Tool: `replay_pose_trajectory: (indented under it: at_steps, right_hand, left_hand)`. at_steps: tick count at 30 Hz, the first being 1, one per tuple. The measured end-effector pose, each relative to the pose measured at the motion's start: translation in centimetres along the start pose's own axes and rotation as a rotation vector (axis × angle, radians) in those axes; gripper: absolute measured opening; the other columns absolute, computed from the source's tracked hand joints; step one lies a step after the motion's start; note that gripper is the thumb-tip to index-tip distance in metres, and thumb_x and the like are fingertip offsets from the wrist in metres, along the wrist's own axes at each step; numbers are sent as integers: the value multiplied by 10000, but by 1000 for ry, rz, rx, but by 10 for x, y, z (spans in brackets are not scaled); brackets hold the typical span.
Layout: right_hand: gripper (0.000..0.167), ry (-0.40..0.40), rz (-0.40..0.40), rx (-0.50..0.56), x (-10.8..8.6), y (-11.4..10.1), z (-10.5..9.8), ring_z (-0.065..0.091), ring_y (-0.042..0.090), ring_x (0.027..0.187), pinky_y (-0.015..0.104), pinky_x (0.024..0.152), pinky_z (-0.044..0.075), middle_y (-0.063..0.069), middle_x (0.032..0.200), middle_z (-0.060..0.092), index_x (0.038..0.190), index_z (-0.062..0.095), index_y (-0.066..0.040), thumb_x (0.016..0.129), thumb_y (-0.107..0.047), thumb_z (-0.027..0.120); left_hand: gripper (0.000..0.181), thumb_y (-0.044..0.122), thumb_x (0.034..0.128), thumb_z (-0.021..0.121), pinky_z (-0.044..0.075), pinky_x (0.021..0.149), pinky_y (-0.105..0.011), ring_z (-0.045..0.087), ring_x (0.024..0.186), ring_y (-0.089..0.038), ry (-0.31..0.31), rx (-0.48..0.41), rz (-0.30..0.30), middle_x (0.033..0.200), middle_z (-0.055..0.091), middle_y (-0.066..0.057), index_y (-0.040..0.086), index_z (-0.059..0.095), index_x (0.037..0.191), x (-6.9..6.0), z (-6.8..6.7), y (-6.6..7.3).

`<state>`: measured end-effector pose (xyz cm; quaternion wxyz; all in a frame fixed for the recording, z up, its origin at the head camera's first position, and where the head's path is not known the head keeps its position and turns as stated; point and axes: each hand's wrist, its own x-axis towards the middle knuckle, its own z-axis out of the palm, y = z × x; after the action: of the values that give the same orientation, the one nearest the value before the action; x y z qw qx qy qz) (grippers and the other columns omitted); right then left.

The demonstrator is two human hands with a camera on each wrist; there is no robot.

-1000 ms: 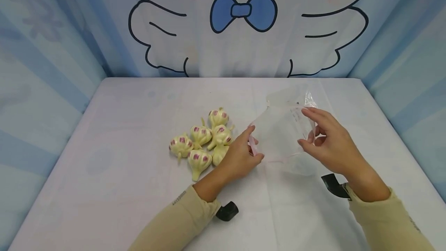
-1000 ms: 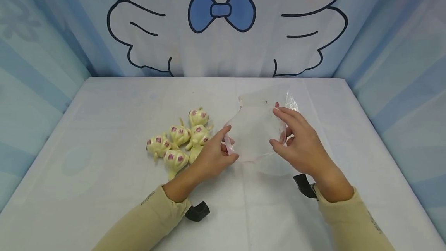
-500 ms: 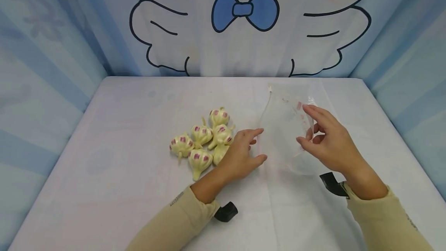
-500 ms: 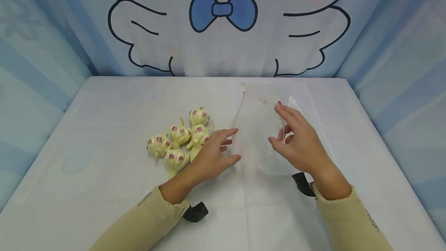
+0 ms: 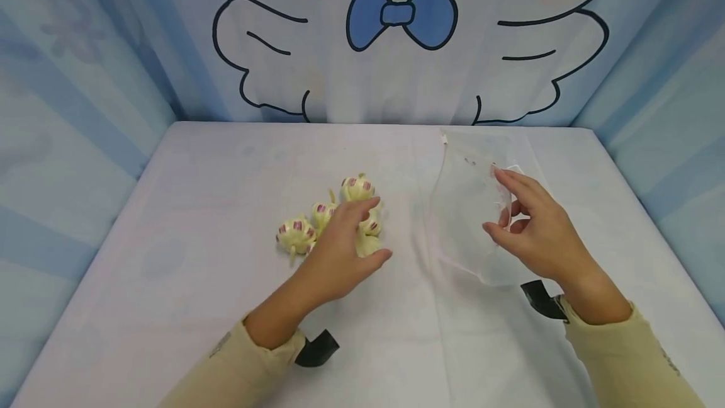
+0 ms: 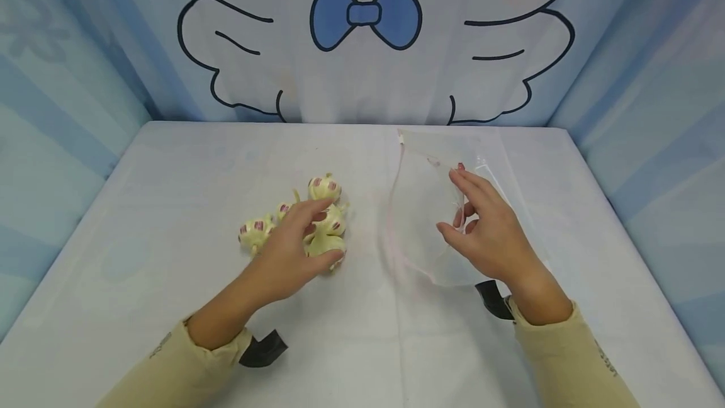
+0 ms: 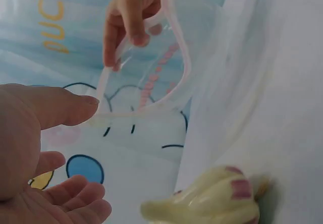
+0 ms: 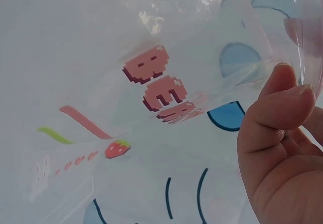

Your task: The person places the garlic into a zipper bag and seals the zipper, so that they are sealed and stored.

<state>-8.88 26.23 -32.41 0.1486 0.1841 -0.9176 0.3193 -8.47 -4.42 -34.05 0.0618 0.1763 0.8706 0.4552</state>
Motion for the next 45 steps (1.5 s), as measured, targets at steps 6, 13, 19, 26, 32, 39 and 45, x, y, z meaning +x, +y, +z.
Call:
replay_pose_trajectory:
  at_steps: [6,13,19,26,32,39,45]
  right_hand:
    - [835,-5,1,-1,1,1,0,492,26,749,64,651,441,197,1451,452,1476,453,12,739,81,838]
    - [834,-14,20,-2,2,1,1,485,36,762,58,659,437,207,1462,441,1487,441,5,754,59,836]
    - [825,-15,20,-4,2,1,1,488,40,752,58,654,435,206,1461,442,1484,441,9,760,48,836]
    - [826,-17,17,-2,1,0,1,494,47,753,64,654,441,203,1458,444,1490,438,0,765,49,829]
    - [828,-25,23,1,1,0,1,501,43,746,74,645,448,196,1463,440,1496,431,-3,770,48,825]
    - [825,-25,26,12,1,0,1,501,45,747,76,643,447,197,1461,441,1494,431,1,771,42,827]
    - [830,-27,11,-3,1,0,1,503,28,736,79,642,454,179,1453,449,1504,425,-16,774,56,813]
  left_hand:
    - [781,151,852,820,458,1020,-466,494,1276,-323,28,67,-9,1477,393,-180,35,398,1498,-15,-26,-18]
    - [745,139,859,799,431,1039,-482,482,1272,-307,-4,122,-72,1447,434,-176,34,415,1489,-20,-35,-33]
    - [697,108,861,795,450,1006,-474,515,1225,-295,-55,195,-101,1398,505,-155,23,458,1465,-23,-41,-38]
    - [597,25,875,753,499,869,-412,569,1039,-245,-126,230,-94,1377,536,-142,14,514,1421,-25,-46,-43]
    - [531,13,876,750,476,894,-423,558,1050,-248,-145,263,-73,1246,600,-95,-4,566,1373,-25,-43,-49]
    - [457,-20,875,714,458,819,-394,522,932,-209,-146,298,-57,1079,610,-53,-9,614,1320,-23,-39,-55]
    - [441,-16,876,714,460,856,-405,532,965,-218,-152,303,-65,1138,629,-72,-3,628,1308,-22,-36,-55]
